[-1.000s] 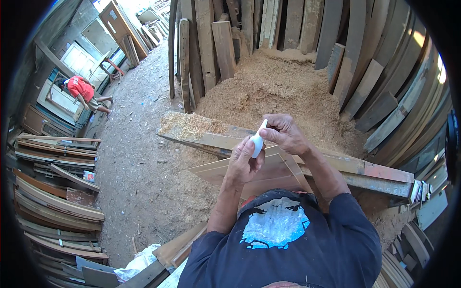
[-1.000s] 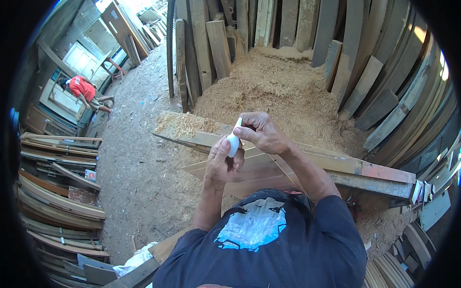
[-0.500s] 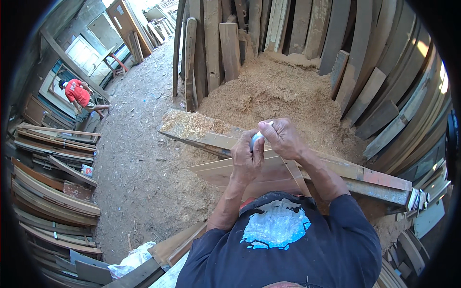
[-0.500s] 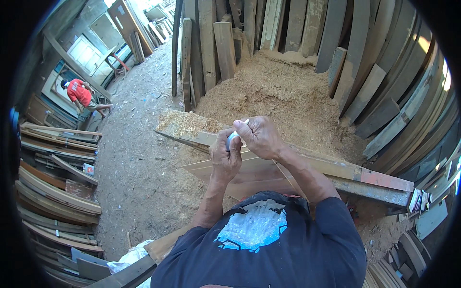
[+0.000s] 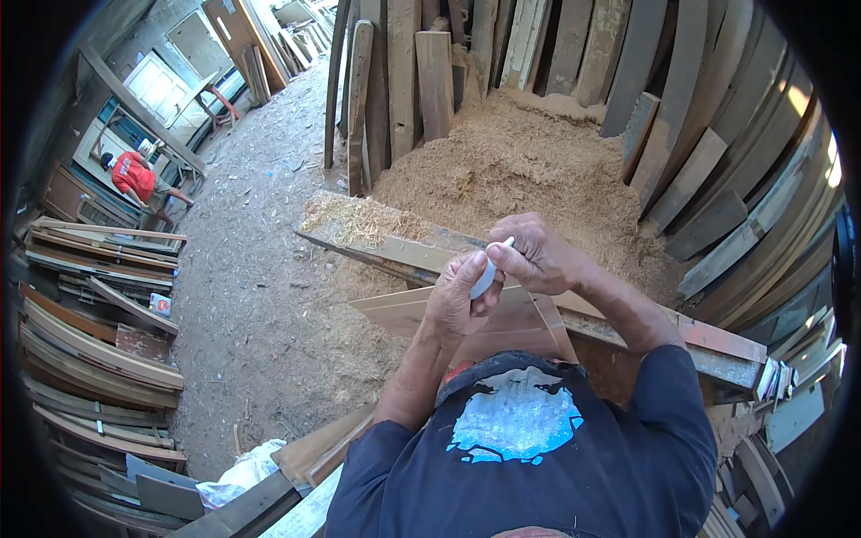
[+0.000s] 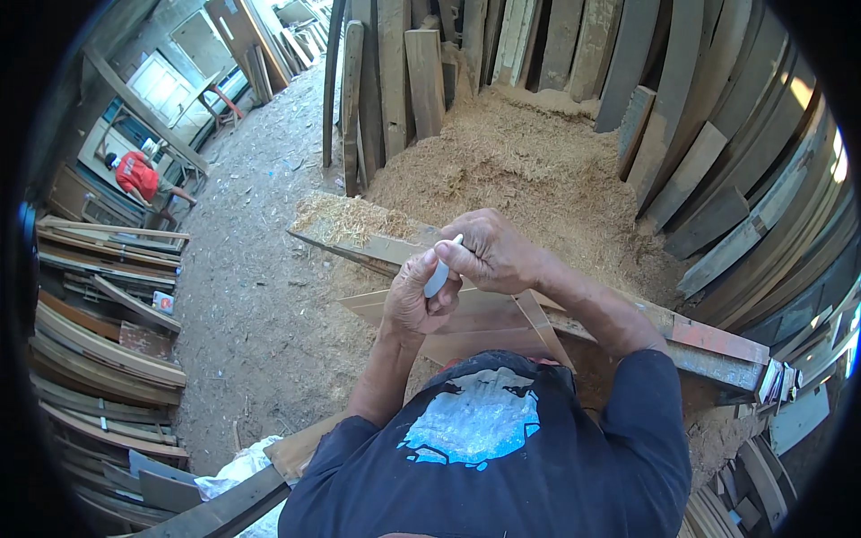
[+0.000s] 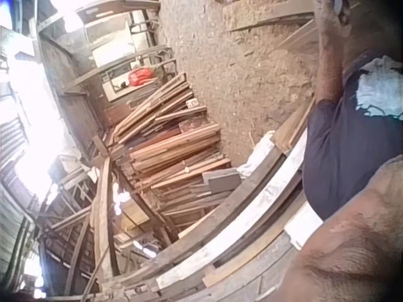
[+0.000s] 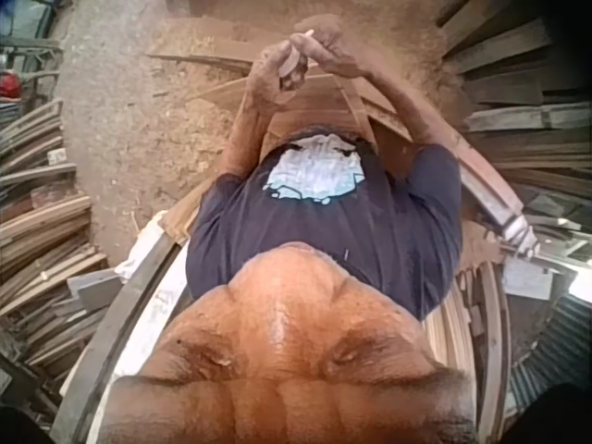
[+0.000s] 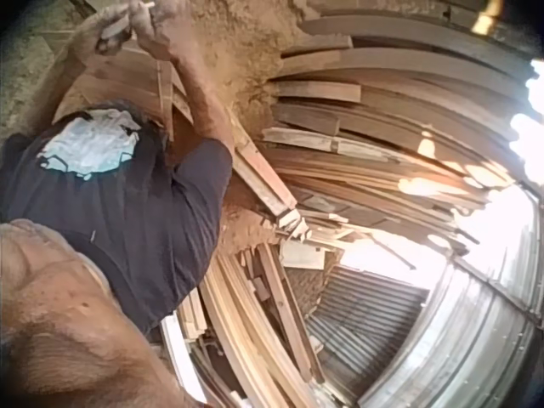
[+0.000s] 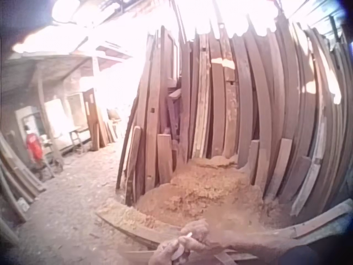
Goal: The person applies glue onto the corner and edge of a wooden board using a glue bottle, then attaches and presses small wooden pieces onto the glued area by hand.
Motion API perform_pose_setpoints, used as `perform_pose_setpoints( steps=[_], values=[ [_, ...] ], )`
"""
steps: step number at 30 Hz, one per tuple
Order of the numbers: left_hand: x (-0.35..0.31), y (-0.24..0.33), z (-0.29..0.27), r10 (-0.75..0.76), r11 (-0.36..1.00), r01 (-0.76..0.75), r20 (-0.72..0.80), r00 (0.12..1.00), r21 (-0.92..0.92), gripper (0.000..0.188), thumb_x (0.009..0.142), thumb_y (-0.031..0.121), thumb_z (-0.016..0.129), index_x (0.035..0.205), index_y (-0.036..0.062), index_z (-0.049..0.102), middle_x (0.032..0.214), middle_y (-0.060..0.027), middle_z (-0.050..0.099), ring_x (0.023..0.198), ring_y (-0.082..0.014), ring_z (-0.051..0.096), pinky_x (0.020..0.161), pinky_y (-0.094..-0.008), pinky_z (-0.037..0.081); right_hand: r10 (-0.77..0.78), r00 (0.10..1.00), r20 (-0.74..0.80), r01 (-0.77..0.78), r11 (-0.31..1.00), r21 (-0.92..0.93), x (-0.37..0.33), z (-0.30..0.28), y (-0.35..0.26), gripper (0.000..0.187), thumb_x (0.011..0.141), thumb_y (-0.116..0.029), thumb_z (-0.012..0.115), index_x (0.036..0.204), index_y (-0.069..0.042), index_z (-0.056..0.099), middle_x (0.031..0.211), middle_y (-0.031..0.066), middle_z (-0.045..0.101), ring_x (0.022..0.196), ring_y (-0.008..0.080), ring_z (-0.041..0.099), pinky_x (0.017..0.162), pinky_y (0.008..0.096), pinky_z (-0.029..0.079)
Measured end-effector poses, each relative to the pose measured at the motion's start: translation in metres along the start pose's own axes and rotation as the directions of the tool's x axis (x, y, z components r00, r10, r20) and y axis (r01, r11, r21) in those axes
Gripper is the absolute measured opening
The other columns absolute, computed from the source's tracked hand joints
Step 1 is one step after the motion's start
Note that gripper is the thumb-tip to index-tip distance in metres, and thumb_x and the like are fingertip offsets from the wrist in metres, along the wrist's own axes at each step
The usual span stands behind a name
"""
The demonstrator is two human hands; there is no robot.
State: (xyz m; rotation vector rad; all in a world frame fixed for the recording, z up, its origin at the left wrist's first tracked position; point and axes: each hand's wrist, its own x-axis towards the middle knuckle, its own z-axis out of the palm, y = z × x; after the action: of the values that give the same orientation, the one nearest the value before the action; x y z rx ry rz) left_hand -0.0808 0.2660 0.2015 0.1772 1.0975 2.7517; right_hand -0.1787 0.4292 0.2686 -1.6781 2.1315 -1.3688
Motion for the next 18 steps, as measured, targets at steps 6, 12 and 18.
perform_pose_setpoints(
  steps=[6, 12, 18],
  values=[
    [-0.006, 0.009, 0.012, 0.427, 0.616, -0.252, -0.047, 0.903, 0.746, 0.023, 0.098, 0.025, 0.066, 0.096, 0.0023, 0.07, 0.069, -0.0059, 0.065, 0.055, -0.0114, 0.059, 0.049, -0.0268, 0.045, 0.145, 0.93, 0.336, -0.229, 0.947, 0.226, 0.004, -0.026, -0.003, 0.054, 0.108, -0.044, 0.045, 0.078, -0.001, 0.06, 0.068, 0.0092, 0.054, 0.065, 0.0209, 0.053, 0.063, 0.0373, 0.043],
    [-0.01, 0.015, 0.023, 0.642, 0.086, -0.39, 0.248, 0.726, 0.917, 0.012, 0.09, 0.011, 0.071, 0.096, 0.0006, 0.07, 0.074, -0.012, 0.07, 0.067, -0.0193, 0.071, 0.06, -0.0333, 0.054, 0.225, 0.901, 0.371, -0.269, 0.96, 0.071, 0.006, -0.025, -0.012, 0.05, 0.108, -0.04, 0.046, 0.079, -0.001, 0.06, 0.068, 0.0099, 0.055, 0.065, 0.0241, 0.053, 0.063, 0.0384, 0.043],
    [-0.024, 0.003, 0.023, 0.465, 0.66, -0.332, -0.02, 0.885, 0.674, 0.018, 0.097, 0.019, 0.068, 0.099, 0.0014, 0.068, 0.071, -0.0052, 0.066, 0.058, -0.0098, 0.06, 0.052, -0.0254, 0.046, -0.105, 0.967, 0.231, 0.118, 0.992, -0.044, 0.004, -0.021, -0.034, 0.039, 0.105, -0.03, 0.052, 0.079, -0.002, 0.059, 0.07, 0.0174, 0.055, 0.068, 0.0401, 0.054, 0.061, 0.0437, 0.043]
  ],
)
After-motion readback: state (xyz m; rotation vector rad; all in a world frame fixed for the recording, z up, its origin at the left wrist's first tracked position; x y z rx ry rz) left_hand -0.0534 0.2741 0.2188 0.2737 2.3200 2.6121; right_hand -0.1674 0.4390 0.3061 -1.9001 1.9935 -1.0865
